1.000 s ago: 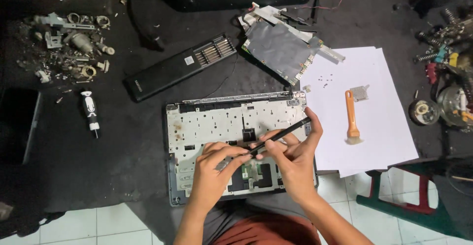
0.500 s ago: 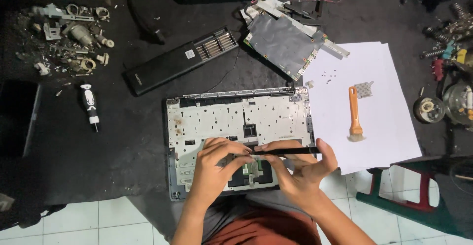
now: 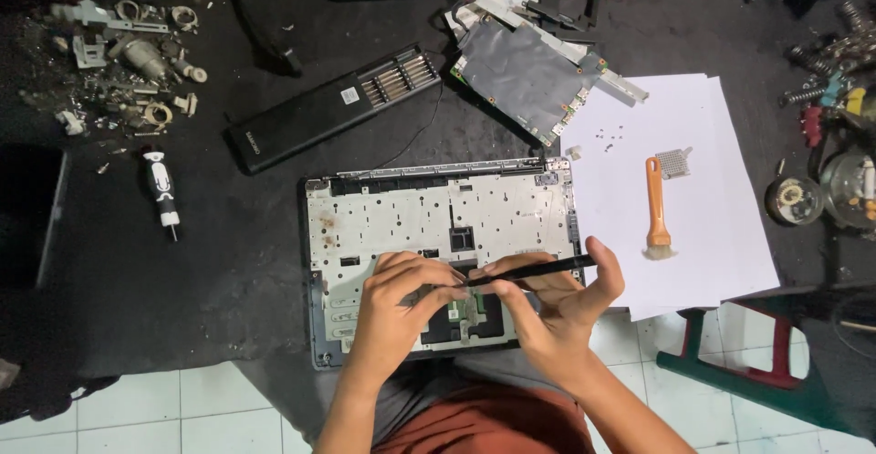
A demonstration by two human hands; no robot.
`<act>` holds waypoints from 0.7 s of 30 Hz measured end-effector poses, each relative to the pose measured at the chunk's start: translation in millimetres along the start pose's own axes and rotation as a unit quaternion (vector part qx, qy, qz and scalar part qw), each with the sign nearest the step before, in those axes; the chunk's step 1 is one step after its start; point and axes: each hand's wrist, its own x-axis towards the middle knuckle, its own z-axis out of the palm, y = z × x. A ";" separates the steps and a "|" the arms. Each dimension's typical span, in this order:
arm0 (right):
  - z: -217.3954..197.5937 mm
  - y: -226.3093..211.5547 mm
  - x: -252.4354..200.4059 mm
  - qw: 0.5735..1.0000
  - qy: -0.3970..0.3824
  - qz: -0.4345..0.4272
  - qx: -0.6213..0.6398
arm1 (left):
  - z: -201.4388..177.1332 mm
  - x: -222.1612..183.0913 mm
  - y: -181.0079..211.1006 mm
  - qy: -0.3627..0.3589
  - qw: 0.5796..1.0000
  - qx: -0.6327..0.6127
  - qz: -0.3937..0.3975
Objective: Disassembling a laptop by removing the keyboard bezel and internal motherboard.
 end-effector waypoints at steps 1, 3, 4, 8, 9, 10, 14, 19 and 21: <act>-0.8 2.8 -3.1 1.000 -0.001 0.001 0.000 | -0.1 -0.2 0.5 0.000 1.000 0.000 -0.001; -3.0 8.6 -8.6 0.998 0.008 0.008 -0.069 | 0.1 0.7 1.3 -0.002 1.000 0.003 -0.002; -2.1 9.6 -7.3 0.997 0.008 0.008 -0.070 | -0.1 1.2 2.0 -0.003 1.000 0.002 -0.002; -1.5 10.0 -4.2 0.999 -0.010 -0.033 -0.042 | -1.5 -1.5 2.3 -0.024 1.000 0.013 -0.015; -2.7 9.3 -3.2 0.999 -0.039 -0.020 0.025 | -1.5 -2.2 1.4 -0.043 0.998 0.022 -0.035; -4.0 9.4 -2.3 0.999 -0.037 -0.026 0.017 | -0.7 -3.4 0.5 -0.043 0.999 0.018 -0.026; -21.5 12.6 13.5 1.000 0.007 0.007 0.025 | 1.7 -1.3 -2.1 -0.053 0.993 0.034 -0.100; -60.3 36.8 53.0 0.989 0.114 -0.026 -0.086 | 5.0 -3.2 -8.3 -0.067 0.989 0.040 -0.126; -76.7 58.6 63.1 0.984 0.103 -0.049 -0.137 | 6.5 -1.5 -8.2 -0.086 0.982 0.061 -0.160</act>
